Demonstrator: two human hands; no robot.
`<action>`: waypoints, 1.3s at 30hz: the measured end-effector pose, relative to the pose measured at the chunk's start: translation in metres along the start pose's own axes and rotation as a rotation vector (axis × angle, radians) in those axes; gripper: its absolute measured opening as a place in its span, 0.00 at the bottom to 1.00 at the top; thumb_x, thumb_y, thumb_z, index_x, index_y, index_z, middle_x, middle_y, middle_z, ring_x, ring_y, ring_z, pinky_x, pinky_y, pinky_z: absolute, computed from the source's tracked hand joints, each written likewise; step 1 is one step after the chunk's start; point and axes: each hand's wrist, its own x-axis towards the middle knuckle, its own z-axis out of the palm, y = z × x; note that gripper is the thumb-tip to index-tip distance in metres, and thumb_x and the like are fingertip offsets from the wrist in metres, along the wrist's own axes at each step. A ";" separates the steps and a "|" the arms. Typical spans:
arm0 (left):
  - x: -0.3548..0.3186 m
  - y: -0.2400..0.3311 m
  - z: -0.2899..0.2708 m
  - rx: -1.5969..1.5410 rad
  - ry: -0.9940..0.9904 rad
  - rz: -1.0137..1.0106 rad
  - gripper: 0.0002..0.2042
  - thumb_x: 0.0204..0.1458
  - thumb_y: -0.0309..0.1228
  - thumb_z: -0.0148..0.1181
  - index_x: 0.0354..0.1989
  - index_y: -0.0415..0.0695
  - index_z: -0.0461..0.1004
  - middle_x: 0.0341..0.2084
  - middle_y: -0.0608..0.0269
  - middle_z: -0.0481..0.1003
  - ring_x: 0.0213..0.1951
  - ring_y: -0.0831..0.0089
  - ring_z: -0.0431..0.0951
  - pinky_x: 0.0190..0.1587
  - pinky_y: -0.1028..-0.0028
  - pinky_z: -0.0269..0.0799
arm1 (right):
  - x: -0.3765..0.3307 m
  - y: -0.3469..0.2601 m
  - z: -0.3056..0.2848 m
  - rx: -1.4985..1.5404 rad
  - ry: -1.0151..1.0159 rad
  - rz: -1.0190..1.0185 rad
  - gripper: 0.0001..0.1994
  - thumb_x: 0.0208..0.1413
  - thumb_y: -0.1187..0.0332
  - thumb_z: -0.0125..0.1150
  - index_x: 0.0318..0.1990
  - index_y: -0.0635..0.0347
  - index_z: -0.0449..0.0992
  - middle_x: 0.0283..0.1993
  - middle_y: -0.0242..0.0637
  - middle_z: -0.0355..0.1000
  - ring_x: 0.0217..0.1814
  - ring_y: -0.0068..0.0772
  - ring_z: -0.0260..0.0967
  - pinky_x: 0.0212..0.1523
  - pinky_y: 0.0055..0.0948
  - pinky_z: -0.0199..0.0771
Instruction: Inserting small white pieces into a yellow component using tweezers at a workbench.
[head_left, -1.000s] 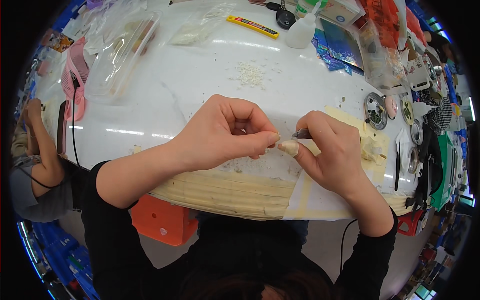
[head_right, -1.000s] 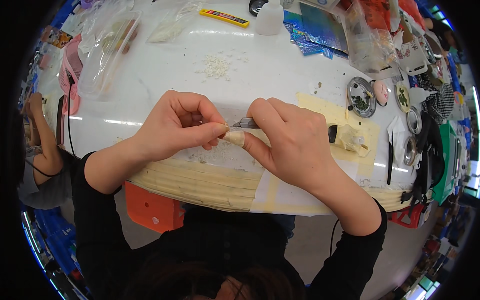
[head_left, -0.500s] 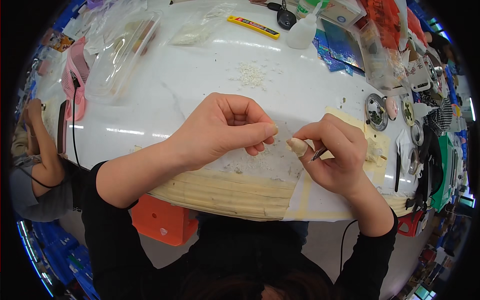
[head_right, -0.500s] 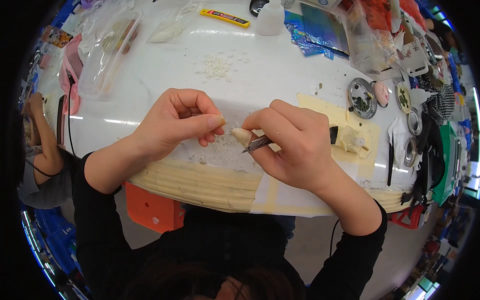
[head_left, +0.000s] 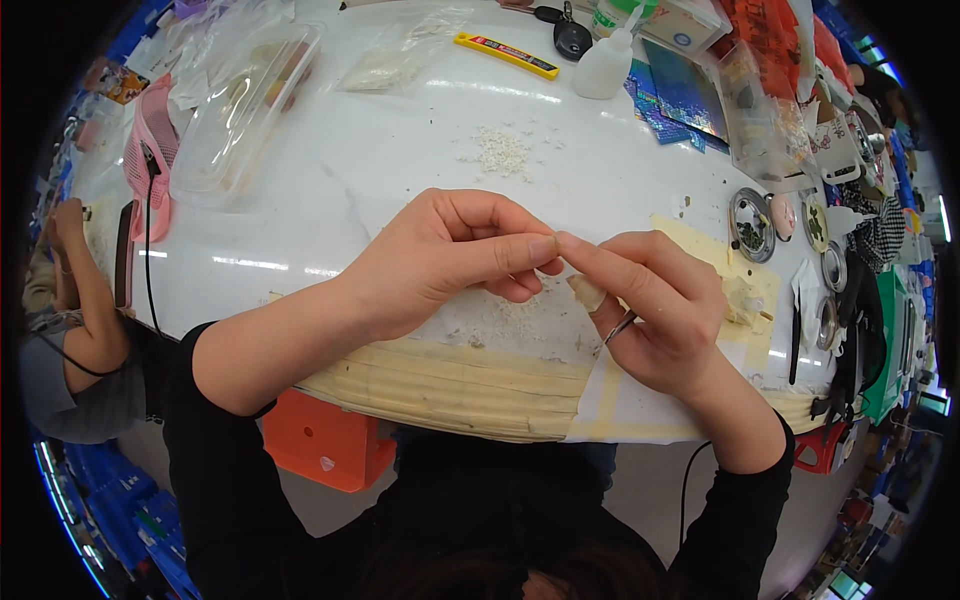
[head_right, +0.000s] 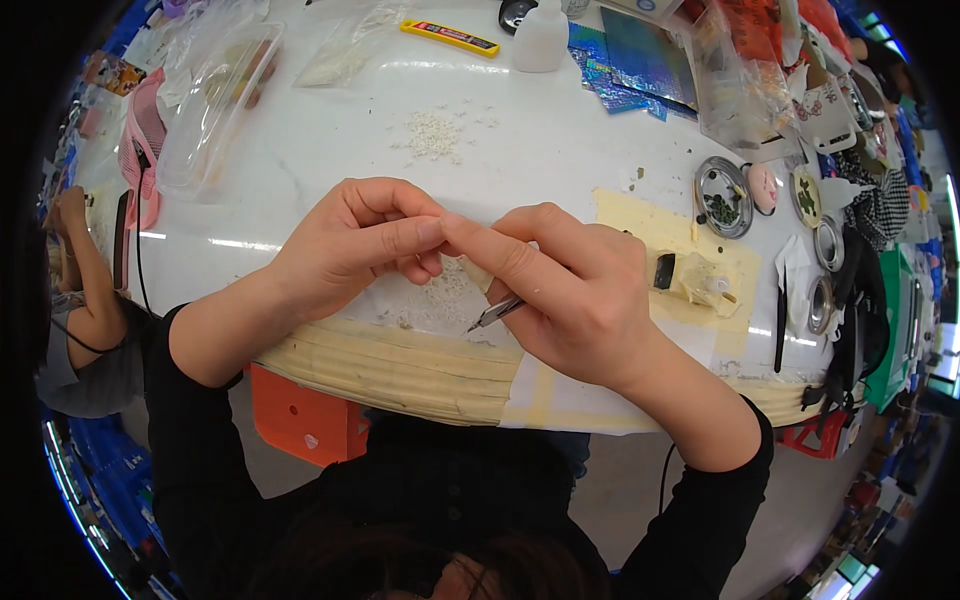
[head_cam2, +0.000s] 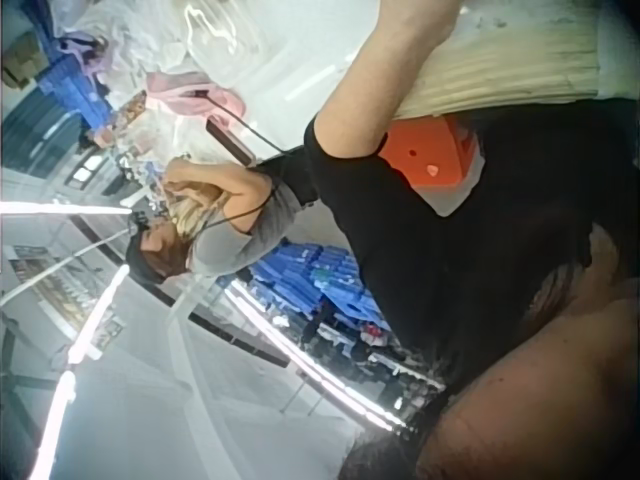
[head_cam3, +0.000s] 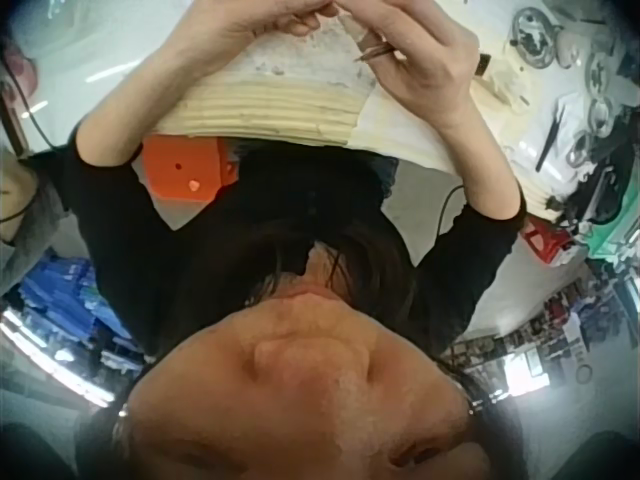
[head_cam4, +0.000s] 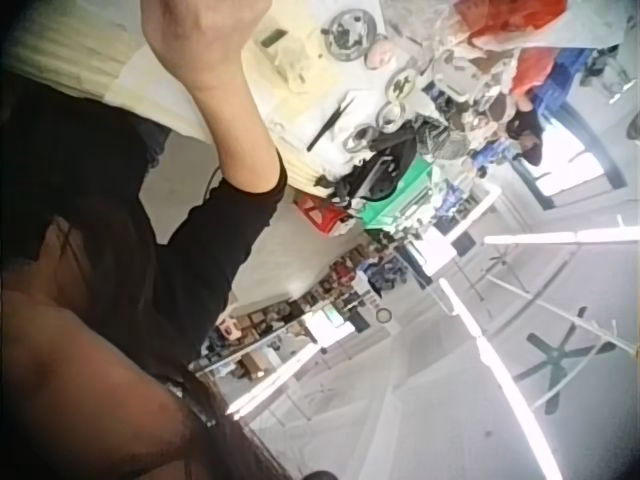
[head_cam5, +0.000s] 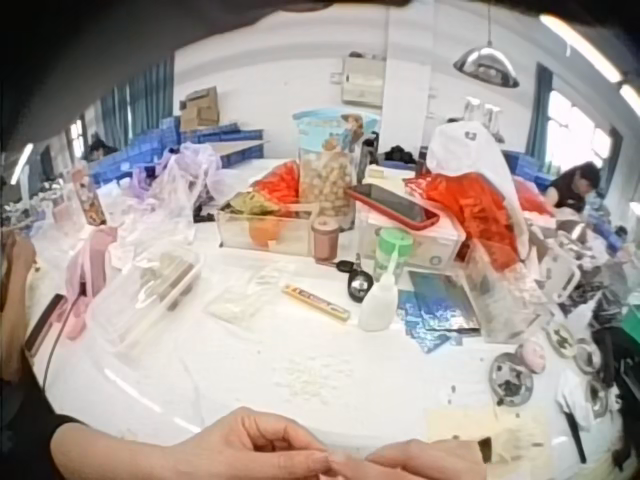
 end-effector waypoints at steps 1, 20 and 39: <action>0.000 -0.001 -0.001 -0.023 -0.011 0.003 0.06 0.58 0.28 0.60 0.40 0.38 0.78 0.35 0.58 0.80 0.34 0.78 0.79 0.38 0.78 0.78 | 0.000 0.000 0.001 0.007 0.001 0.010 0.30 0.30 0.83 0.63 0.49 0.54 0.80 0.30 0.30 0.71 0.22 0.25 0.70 0.20 0.22 0.69; -0.002 0.000 0.005 0.077 -0.046 0.042 0.09 0.55 0.24 0.62 0.44 0.35 0.78 0.32 0.56 0.80 0.33 0.75 0.81 0.37 0.77 0.78 | 0.003 -0.010 -0.008 0.396 -0.081 0.407 0.19 0.40 0.86 0.60 0.41 0.58 0.82 0.34 0.32 0.69 0.29 0.19 0.69 0.25 0.16 0.68; -0.009 -0.004 0.007 0.291 0.015 0.217 0.04 0.56 0.21 0.60 0.37 0.33 0.76 0.33 0.59 0.78 0.35 0.78 0.79 0.38 0.79 0.78 | 0.005 -0.013 -0.003 0.128 -0.002 0.232 0.15 0.36 0.82 0.64 0.36 0.58 0.81 0.29 0.34 0.71 0.26 0.25 0.71 0.22 0.23 0.70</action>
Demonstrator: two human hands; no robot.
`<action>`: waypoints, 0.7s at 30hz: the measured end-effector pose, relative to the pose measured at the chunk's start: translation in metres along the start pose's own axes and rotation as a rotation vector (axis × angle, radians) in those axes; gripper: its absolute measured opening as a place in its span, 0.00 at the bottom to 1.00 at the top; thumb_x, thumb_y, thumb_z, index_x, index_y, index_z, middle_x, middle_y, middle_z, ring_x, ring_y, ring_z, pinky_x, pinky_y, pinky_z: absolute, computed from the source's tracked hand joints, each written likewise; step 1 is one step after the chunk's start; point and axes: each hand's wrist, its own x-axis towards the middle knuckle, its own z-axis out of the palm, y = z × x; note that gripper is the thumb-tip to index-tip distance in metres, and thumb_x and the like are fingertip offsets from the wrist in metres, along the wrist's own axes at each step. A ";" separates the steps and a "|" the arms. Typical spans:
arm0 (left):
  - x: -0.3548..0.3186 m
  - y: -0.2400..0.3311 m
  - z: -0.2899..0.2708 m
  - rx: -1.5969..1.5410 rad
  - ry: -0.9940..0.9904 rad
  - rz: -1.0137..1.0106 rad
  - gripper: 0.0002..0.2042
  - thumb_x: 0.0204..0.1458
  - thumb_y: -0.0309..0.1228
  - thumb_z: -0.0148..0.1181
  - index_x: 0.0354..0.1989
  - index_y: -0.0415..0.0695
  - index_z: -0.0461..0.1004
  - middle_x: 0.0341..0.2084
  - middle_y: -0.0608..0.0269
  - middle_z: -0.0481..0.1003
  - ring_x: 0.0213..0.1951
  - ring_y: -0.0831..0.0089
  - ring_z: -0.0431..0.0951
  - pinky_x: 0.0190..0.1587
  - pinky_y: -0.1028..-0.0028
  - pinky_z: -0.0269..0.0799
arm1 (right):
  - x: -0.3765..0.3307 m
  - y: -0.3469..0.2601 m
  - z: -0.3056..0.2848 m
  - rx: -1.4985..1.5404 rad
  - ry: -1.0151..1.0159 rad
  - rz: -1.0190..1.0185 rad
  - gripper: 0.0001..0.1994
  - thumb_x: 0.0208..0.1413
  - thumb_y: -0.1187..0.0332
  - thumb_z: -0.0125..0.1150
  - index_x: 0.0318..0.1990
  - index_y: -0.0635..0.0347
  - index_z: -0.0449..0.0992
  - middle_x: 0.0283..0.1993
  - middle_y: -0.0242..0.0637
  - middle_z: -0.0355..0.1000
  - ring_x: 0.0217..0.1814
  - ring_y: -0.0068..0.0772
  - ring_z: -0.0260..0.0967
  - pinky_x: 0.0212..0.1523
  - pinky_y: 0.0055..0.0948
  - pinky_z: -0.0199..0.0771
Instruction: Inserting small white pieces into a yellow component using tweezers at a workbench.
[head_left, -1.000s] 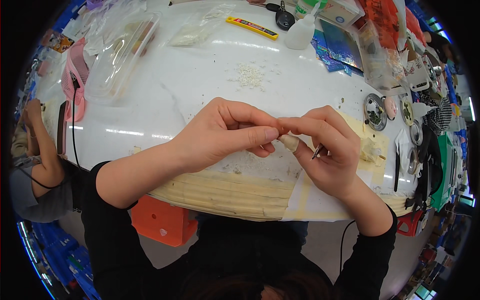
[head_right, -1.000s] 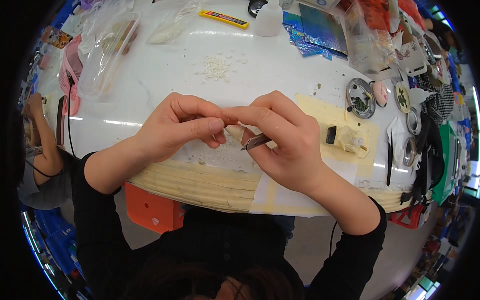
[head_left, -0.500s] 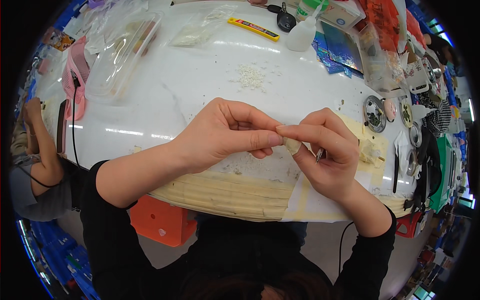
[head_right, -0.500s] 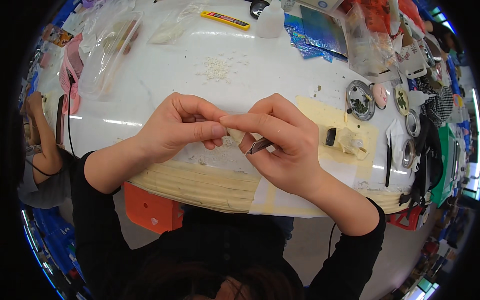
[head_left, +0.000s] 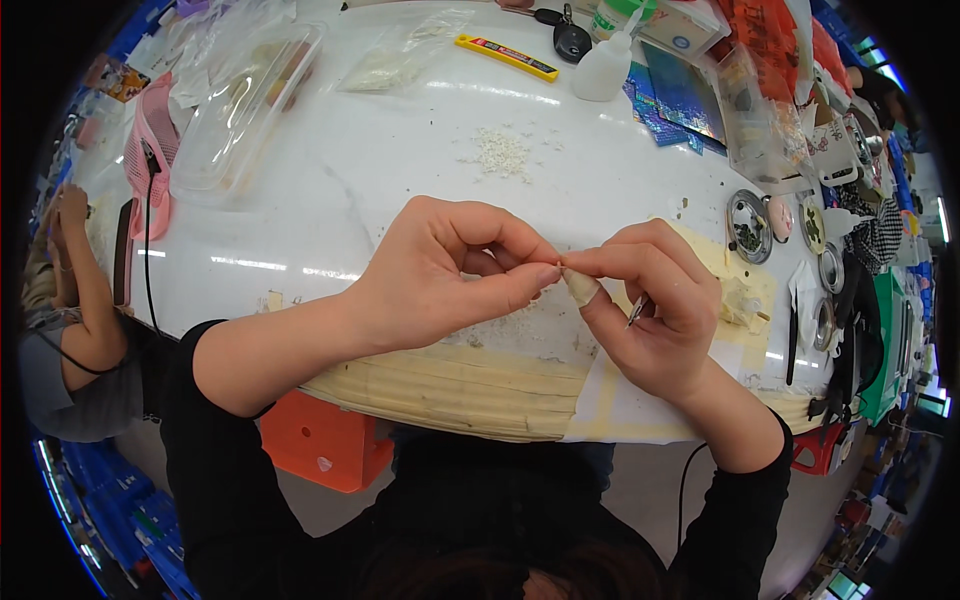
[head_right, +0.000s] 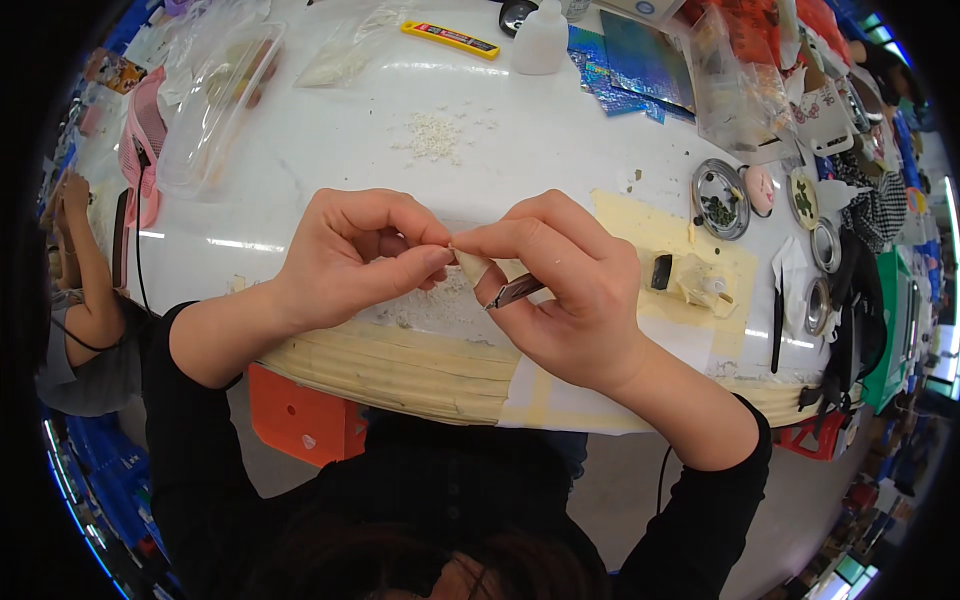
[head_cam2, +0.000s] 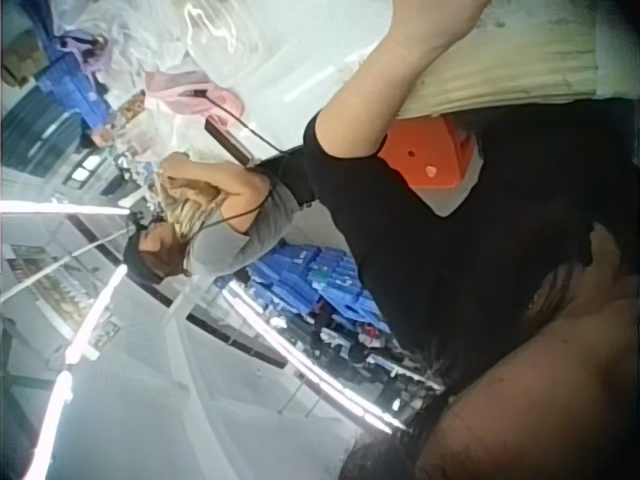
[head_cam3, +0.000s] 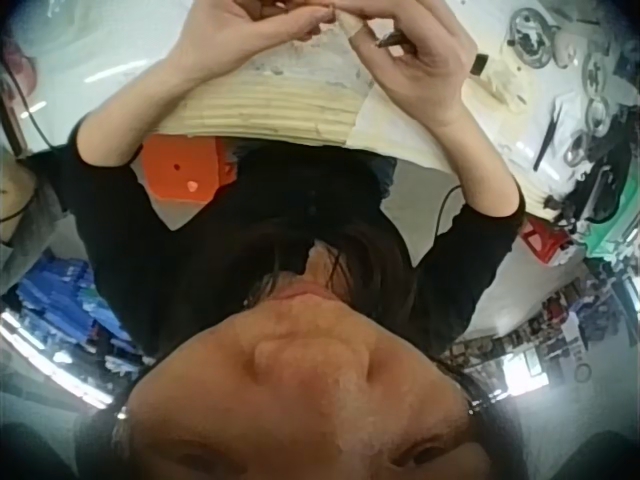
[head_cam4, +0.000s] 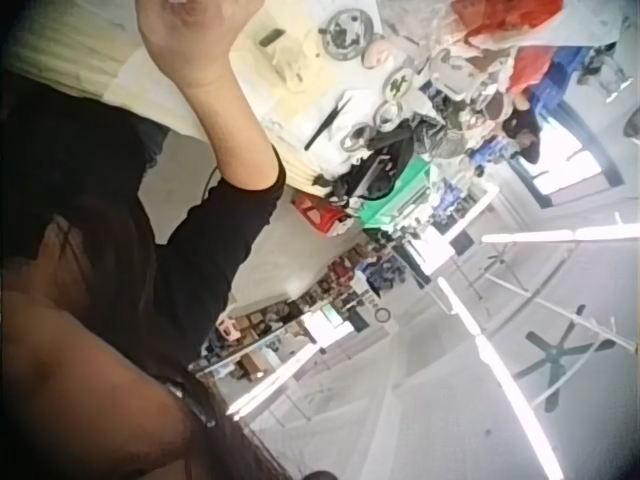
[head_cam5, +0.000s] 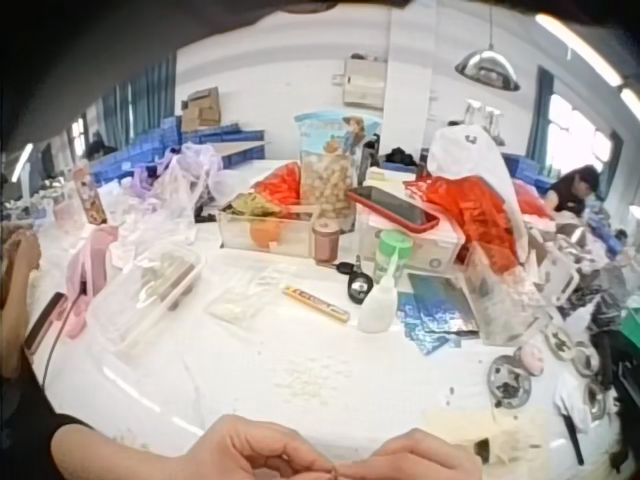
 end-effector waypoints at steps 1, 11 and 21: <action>0.000 0.000 0.000 0.022 0.006 -0.002 0.04 0.55 0.20 0.60 0.37 0.33 0.76 0.33 0.59 0.78 0.35 0.78 0.79 0.38 0.79 0.78 | 0.000 0.000 0.000 -0.002 -0.001 -0.003 0.15 0.36 0.82 0.65 0.36 0.58 0.81 0.29 0.34 0.71 0.26 0.26 0.71 0.22 0.23 0.70; 0.000 -0.002 0.001 0.257 0.063 0.271 0.04 0.50 0.17 0.62 0.34 0.35 0.77 0.31 0.60 0.78 0.34 0.78 0.78 0.37 0.79 0.75 | 0.002 0.000 -0.001 0.026 -0.074 -0.009 0.13 0.39 0.78 0.66 0.37 0.59 0.78 0.29 0.33 0.71 0.25 0.26 0.71 0.22 0.24 0.71; 0.006 -0.003 -0.001 0.767 0.100 0.734 0.10 0.40 0.15 0.67 0.32 0.39 0.79 0.26 0.60 0.79 0.28 0.72 0.79 0.28 0.77 0.74 | -0.003 0.005 -0.002 -0.419 -0.179 0.000 0.16 0.50 0.54 0.67 0.29 0.53 0.69 0.20 0.29 0.64 0.19 0.32 0.65 0.17 0.30 0.60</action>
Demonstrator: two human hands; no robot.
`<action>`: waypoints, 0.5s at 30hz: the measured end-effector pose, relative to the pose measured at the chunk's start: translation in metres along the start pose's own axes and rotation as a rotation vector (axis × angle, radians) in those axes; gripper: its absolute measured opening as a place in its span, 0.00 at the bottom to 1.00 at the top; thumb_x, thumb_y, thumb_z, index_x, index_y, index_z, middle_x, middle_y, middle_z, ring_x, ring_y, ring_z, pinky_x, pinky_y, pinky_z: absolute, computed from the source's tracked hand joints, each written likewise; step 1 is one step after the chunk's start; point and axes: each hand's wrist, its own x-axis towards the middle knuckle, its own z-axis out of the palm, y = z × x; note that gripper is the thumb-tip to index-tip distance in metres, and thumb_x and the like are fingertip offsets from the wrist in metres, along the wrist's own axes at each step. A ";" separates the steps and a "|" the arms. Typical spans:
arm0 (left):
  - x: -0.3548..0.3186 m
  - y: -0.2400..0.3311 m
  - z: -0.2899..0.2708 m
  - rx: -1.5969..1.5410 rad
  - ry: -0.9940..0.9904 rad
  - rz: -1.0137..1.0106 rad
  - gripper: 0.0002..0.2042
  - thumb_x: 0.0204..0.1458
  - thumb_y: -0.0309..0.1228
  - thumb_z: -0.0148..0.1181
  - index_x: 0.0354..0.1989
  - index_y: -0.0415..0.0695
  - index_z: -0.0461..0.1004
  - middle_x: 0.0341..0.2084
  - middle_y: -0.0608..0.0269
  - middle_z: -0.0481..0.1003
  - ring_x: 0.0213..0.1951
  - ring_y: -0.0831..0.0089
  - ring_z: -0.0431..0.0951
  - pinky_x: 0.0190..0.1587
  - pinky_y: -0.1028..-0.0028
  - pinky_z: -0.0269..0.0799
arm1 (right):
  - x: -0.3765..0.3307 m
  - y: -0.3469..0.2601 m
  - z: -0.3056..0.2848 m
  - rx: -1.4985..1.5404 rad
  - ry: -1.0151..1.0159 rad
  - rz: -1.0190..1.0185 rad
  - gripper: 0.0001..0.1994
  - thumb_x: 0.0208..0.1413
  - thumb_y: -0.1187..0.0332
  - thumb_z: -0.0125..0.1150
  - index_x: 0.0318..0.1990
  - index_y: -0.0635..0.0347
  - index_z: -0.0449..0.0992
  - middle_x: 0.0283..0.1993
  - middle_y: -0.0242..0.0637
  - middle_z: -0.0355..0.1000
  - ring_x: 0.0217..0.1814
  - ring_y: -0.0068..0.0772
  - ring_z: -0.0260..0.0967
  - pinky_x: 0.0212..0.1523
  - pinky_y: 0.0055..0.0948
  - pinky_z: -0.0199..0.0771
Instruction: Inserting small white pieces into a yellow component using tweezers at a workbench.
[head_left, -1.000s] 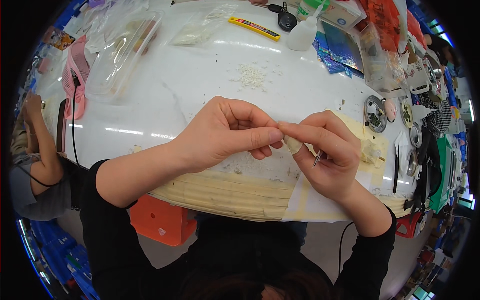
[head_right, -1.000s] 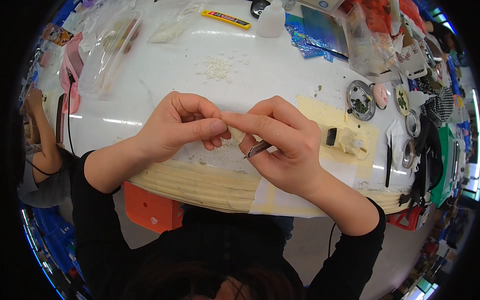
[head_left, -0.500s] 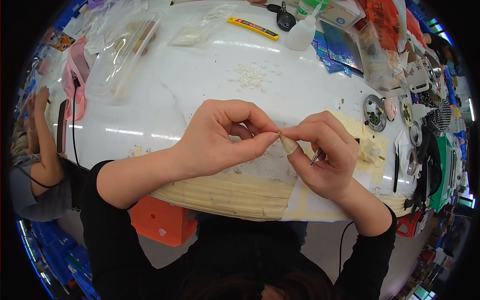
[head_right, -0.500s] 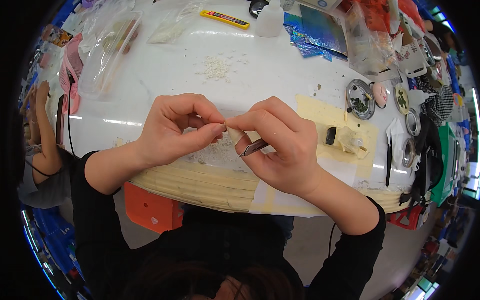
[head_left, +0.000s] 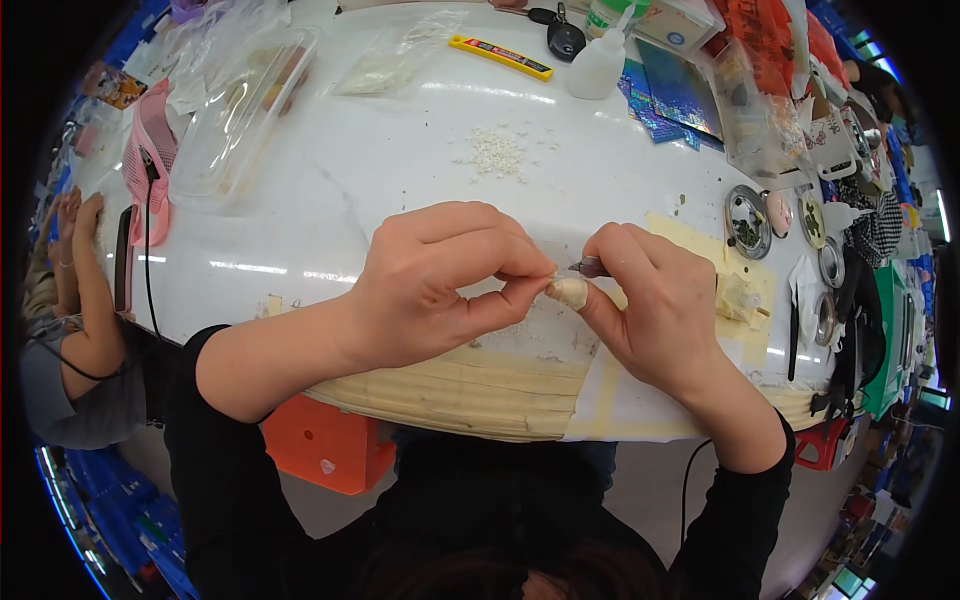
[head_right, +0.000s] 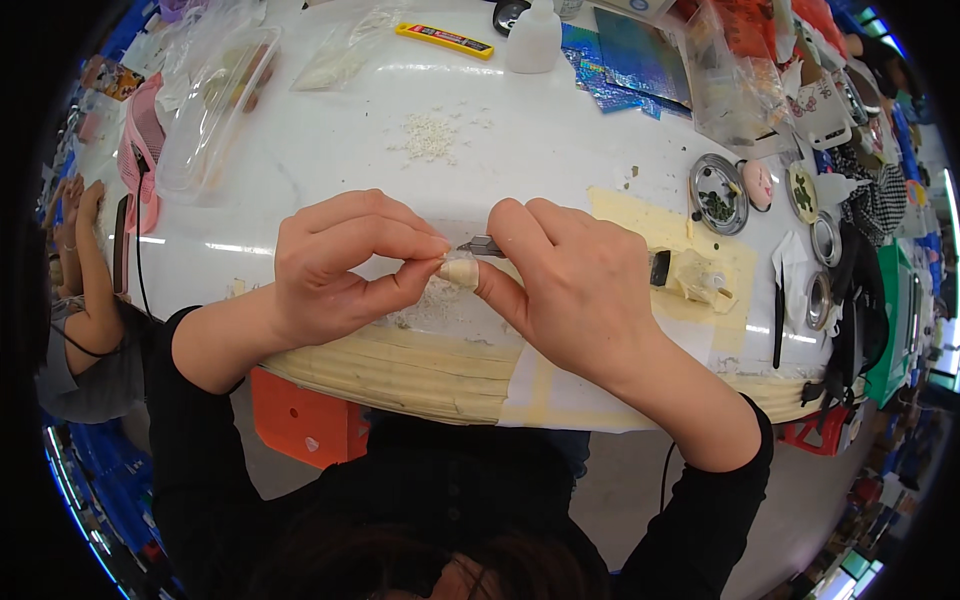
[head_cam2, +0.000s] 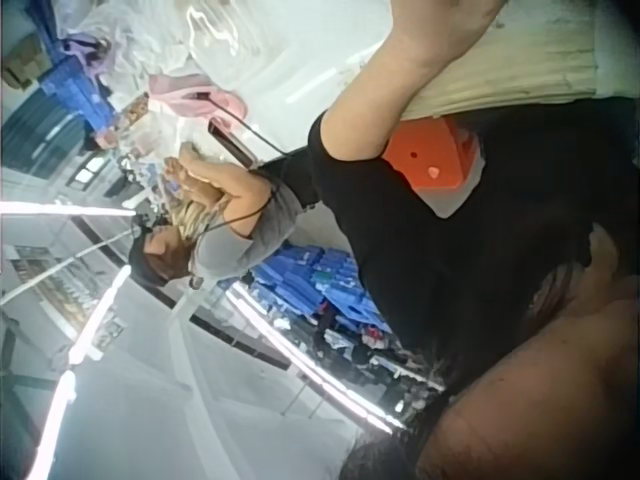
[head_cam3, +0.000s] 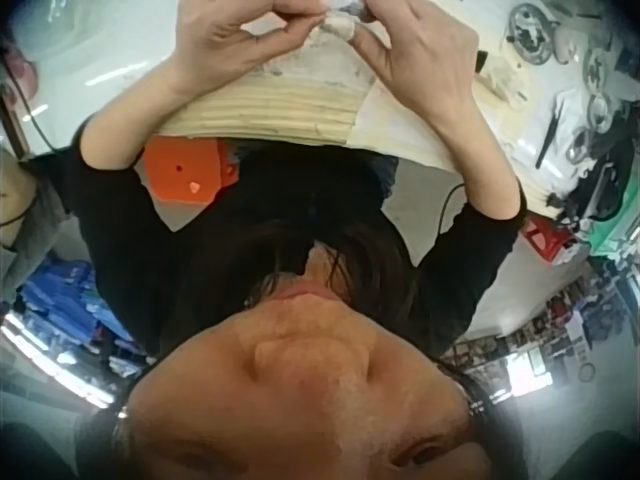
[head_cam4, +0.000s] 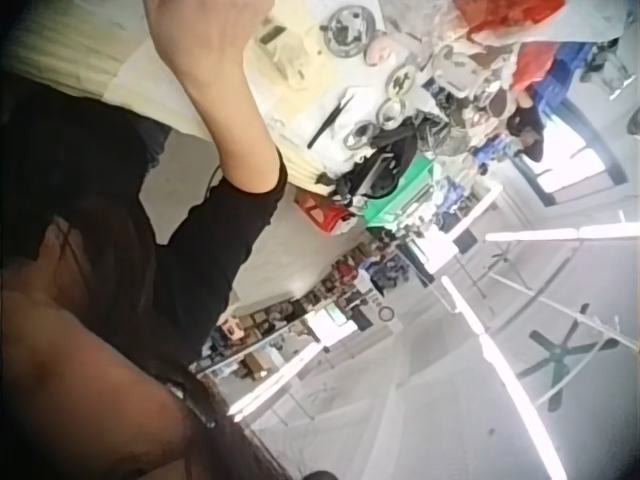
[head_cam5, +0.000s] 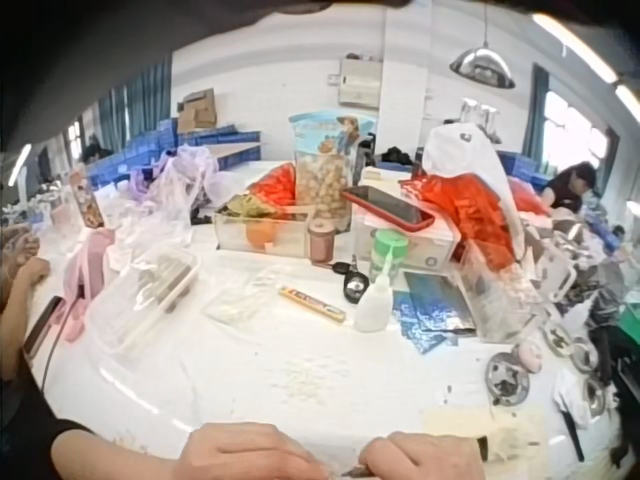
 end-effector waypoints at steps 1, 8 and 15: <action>0.000 0.000 0.000 0.018 0.006 0.023 0.10 0.40 0.15 0.67 0.32 0.39 0.79 0.27 0.60 0.79 0.28 0.72 0.79 0.27 0.77 0.74 | 0.000 0.000 0.000 -0.014 -0.009 0.002 0.16 0.50 0.54 0.67 0.29 0.53 0.68 0.20 0.29 0.63 0.19 0.32 0.65 0.17 0.30 0.60; 0.000 -0.002 0.000 0.109 -0.011 0.098 0.12 0.38 0.15 0.67 0.33 0.40 0.79 0.28 0.61 0.79 0.27 0.71 0.78 0.26 0.77 0.74 | 0.000 -0.002 0.000 -0.036 -0.038 -0.002 0.15 0.49 0.56 0.67 0.29 0.53 0.67 0.20 0.29 0.63 0.19 0.33 0.66 0.17 0.31 0.61; 0.000 -0.001 0.000 0.122 0.000 0.120 0.12 0.37 0.15 0.68 0.33 0.39 0.79 0.28 0.61 0.79 0.27 0.71 0.78 0.24 0.77 0.72 | 0.000 -0.002 0.000 -0.023 -0.053 0.016 0.15 0.48 0.57 0.67 0.29 0.53 0.67 0.20 0.29 0.64 0.19 0.34 0.66 0.17 0.32 0.62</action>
